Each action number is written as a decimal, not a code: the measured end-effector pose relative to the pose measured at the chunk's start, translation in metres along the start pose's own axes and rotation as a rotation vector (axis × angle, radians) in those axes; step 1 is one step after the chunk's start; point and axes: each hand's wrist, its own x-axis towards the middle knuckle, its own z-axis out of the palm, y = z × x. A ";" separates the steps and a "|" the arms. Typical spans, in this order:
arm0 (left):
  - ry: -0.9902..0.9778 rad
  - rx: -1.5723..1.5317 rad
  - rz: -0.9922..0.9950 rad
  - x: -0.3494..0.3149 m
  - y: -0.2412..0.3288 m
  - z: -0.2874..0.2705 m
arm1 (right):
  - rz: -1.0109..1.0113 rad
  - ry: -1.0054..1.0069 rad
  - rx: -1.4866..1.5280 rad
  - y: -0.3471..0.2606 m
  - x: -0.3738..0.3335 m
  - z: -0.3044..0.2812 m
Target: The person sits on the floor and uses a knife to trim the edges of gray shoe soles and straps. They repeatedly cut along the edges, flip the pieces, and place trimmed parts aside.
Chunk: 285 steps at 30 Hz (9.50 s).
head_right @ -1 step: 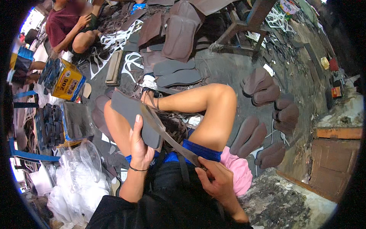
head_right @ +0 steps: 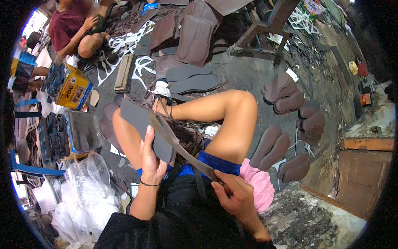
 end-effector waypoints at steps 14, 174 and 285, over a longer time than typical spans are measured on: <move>-0.049 0.129 -0.051 -0.020 -0.002 -0.043 | 0.003 -0.142 0.089 -0.018 0.054 0.039; 0.084 0.253 -0.202 -0.062 -0.010 -0.063 | -0.109 0.002 0.244 -0.008 0.144 0.139; -0.408 1.126 0.397 0.192 0.004 -0.028 | 0.473 0.033 0.964 0.045 0.080 0.026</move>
